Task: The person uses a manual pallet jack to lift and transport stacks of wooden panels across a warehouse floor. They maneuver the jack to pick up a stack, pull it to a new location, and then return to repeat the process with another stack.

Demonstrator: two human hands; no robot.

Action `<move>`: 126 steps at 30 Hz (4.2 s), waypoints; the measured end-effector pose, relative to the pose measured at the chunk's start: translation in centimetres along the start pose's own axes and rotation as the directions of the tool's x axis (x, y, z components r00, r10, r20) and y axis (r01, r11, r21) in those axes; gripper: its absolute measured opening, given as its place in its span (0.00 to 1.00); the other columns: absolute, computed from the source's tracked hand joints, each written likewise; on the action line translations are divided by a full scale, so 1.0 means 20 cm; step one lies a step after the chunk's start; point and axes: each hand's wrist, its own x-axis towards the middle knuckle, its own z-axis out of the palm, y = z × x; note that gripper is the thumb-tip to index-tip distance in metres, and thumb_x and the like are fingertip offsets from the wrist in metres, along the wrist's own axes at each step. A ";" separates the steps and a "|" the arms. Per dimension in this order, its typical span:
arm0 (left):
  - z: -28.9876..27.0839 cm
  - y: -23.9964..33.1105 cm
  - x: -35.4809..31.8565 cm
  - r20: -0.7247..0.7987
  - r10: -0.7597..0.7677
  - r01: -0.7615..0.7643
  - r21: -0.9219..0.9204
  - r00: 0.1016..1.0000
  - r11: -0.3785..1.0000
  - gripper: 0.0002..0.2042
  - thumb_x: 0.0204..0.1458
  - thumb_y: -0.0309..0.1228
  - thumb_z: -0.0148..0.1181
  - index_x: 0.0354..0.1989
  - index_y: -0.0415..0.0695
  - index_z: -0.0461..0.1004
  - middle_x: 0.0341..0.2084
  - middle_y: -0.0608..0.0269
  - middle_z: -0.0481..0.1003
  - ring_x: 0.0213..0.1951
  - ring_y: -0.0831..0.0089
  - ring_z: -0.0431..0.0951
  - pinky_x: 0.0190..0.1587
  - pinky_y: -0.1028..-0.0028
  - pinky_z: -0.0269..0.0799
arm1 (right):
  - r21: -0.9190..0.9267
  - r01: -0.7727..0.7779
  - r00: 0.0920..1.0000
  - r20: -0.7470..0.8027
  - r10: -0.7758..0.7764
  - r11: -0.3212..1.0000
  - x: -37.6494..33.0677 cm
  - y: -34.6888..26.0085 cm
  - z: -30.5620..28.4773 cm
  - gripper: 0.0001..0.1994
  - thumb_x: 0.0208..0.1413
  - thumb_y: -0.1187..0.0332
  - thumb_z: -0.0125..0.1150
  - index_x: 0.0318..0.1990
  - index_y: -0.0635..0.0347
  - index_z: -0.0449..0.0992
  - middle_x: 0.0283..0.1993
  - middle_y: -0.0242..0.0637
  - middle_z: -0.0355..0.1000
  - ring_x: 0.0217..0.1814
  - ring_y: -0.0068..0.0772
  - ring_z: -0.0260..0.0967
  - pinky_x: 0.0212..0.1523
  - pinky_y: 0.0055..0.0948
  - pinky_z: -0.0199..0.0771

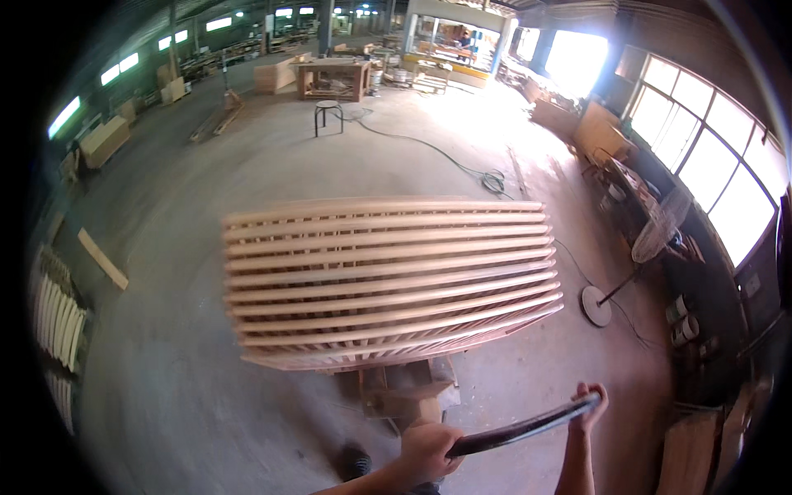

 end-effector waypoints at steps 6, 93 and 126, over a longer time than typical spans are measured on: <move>-0.06 -0.07 0.08 0.016 0.134 -0.133 -0.059 0.991 0.989 0.13 0.40 0.33 0.75 0.31 0.53 0.75 0.18 0.69 0.71 0.21 0.66 0.72 0.32 0.66 0.64 | -0.288 0.143 0.928 -0.293 -0.230 0.947 -0.66 -0.24 -0.49 0.11 0.51 0.70 0.71 0.29 0.57 0.71 0.23 0.25 0.63 0.24 0.22 0.64 0.25 0.28 0.66; 4.30 -3.90 1.60 -0.775 0.181 0.402 0.494 0.606 0.771 0.08 0.47 0.27 0.67 0.26 0.44 0.71 0.19 0.53 0.73 0.24 0.49 0.76 0.28 0.60 0.70 | 0.235 0.453 0.693 0.513 -0.506 0.860 3.95 4.11 1.50 0.05 0.46 0.76 0.64 0.29 0.64 0.73 0.22 0.31 0.65 0.25 0.20 0.61 0.27 0.23 0.63; 4.40 -5.02 2.25 -0.930 0.347 0.836 0.285 0.123 0.469 0.06 0.44 0.24 0.63 0.29 0.41 0.72 0.18 0.48 0.70 0.24 0.45 0.72 0.28 0.59 0.68 | 0.611 0.330 0.129 0.726 -0.676 0.719 4.68 4.52 3.88 0.05 0.47 0.73 0.64 0.29 0.63 0.74 0.22 0.43 0.70 0.24 0.32 0.67 0.30 0.31 0.70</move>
